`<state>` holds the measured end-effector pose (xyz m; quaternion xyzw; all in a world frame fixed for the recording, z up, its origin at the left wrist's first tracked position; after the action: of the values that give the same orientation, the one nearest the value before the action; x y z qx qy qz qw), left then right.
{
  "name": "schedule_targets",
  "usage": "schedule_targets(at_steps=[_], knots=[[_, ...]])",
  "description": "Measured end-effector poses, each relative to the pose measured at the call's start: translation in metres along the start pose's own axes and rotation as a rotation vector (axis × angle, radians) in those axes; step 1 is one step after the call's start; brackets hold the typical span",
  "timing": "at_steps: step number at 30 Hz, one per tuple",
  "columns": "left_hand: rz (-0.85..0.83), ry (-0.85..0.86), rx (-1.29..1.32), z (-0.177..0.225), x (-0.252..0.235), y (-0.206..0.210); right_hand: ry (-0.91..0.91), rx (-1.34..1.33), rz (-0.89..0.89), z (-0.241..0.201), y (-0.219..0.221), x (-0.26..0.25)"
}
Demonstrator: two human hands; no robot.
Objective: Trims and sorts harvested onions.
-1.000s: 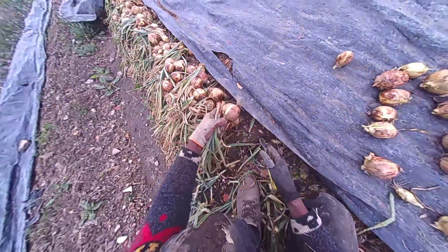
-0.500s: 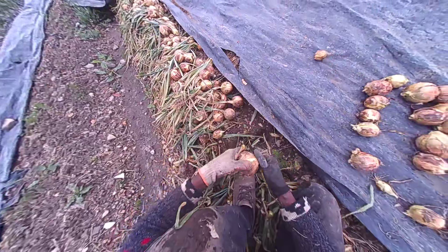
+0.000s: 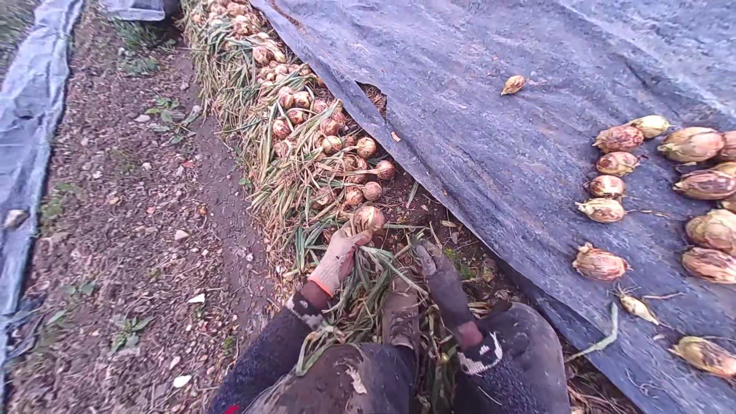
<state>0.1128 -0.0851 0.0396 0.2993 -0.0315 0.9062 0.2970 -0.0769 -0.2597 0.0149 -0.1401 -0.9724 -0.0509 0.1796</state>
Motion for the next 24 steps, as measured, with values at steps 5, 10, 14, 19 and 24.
schedule_targets(at_steps=[5,10,14,19,24], knots=[[-0.071,0.097,-0.925,0.034,0.021,0.076,0.098,-0.344,-0.221,0.016,0.015,-0.005],[-0.332,0.176,-1.328,0.013,0.04,0.121,0.428,-1.055,-0.254,0.017,0.013,-0.004],[-0.346,0.286,-1.078,0.038,-0.006,0.114,0.24,-1.362,-0.298,-0.002,-0.01,-0.002],[-0.023,-0.051,-1.518,0.096,-0.091,0.038,-0.522,-1.153,0.021,-0.055,-0.081,0.027],[-0.384,-0.319,-1.96,0.081,-0.118,0.034,-0.305,-0.714,0.221,-0.02,-0.075,0.002]])
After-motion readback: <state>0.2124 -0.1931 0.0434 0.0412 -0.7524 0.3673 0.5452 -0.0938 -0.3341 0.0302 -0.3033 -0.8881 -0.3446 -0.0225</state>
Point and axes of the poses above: each hand's wrist, its own x-axis away from the middle knuckle, its own y-axis out of the palm, z = x × y, the point moved 4 cm from there along -x, towards the middle knuckle, and after that the axes turned 14 degrees about -z, right-handed, at the moved point
